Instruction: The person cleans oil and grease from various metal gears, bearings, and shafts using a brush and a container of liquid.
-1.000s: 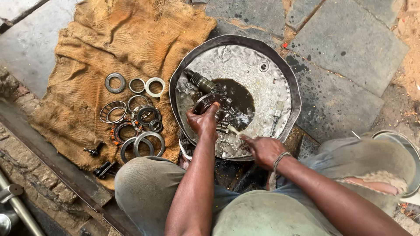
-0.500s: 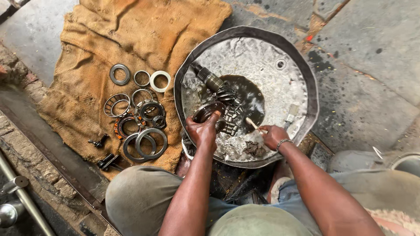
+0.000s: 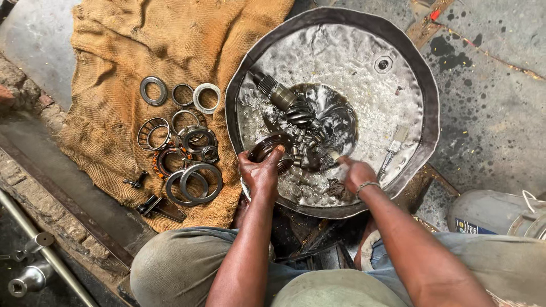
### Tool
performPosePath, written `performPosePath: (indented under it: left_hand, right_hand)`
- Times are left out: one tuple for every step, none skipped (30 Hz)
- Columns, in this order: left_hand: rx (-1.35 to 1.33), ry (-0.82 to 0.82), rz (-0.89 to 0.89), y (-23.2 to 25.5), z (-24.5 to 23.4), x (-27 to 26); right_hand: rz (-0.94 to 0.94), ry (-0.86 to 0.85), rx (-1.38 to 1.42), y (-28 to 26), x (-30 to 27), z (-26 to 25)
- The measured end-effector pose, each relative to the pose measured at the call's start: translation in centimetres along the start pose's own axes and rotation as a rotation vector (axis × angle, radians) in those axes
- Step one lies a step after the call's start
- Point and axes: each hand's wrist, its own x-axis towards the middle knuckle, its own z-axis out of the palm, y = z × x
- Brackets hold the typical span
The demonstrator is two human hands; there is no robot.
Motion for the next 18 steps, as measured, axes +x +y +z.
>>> performPosePath:
  left_hand:
    - [0.04,0.011,-0.004,0.1,0.1,0.1]
    - [0.08,0.022,-0.008,0.1,0.1,0.1]
    - [0.116,0.027,-0.013,0.1,0.3,0.0]
    - [0.089,0.027,-0.014,0.2,0.2,-0.1]
    - [0.055,0.025,-0.016,0.3,0.4,-0.2]
    - [0.02,0.024,-0.018,0.4,0.5,-0.2]
    - [0.024,0.029,0.002,0.4,0.6,-0.3]
    - [0.027,0.033,0.021,0.2,0.8,-0.2]
    - [0.036,0.038,0.043,0.1,0.7,-0.1]
    - [0.041,0.046,0.033,-0.1,0.6,0.1]
    - [0.048,0.046,0.022,-0.3,0.7,0.4]
    - [0.055,0.045,0.012,-0.7,0.8,0.6]
    - [0.051,0.044,0.034,-1.0,0.8,0.8]
    - [0.048,0.043,0.057,-1.2,0.7,1.1]
    - [0.042,0.042,0.08,-1.3,0.8,1.2]
    - [0.064,0.064,0.104,-1.3,1.0,1.3]
    - [0.088,0.088,0.129,-1.2,1.1,1.2]
    - [0.111,0.111,0.154,-1.0,1.3,1.0]
  right_hand:
    - [0.024,0.086,0.107,0.0,0.0,-0.3]
    - [0.031,0.06,0.021,-0.2,0.0,-0.5]
    - [0.043,0.04,-0.067,-0.2,0.0,-1.1]
    - [0.055,0.019,-0.154,-0.3,-0.2,-1.4]
    - [0.021,-0.082,-0.147,-0.5,-0.6,-1.7]
    - [-0.014,-0.182,-0.14,-0.7,-1.3,-1.7]
    - [-0.055,-0.289,-0.136,-1.2,-1.9,-1.8]
    - [-0.069,-0.264,-0.117,-1.7,-2.6,-2.2]
    - [-0.085,-0.241,-0.093,-2.4,-3.5,-2.5]
    - [-0.101,-0.219,-0.068,-3.1,-4.6,-3.0]
    - [-0.122,-0.188,-0.098,-3.8,-5.8,-3.9]
    - [-0.142,-0.157,-0.128,-4.6,-7.1,-5.1]
    - [-0.16,-0.121,-0.158,-5.1,-8.7,-6.5]
    - [-0.282,-0.101,-0.181,-5.3,-10.7,-7.5]
    - [-0.405,-0.078,-0.207,-5.6,-12.8,-8.6]
    - [-0.528,-0.054,-0.234,-5.9,-14.9,-9.5]
    - [-0.517,-0.061,-0.246,-6.6,-16.8,-9.8]
    - [-0.507,-0.068,-0.258,-7.4,-18.4,-9.5]
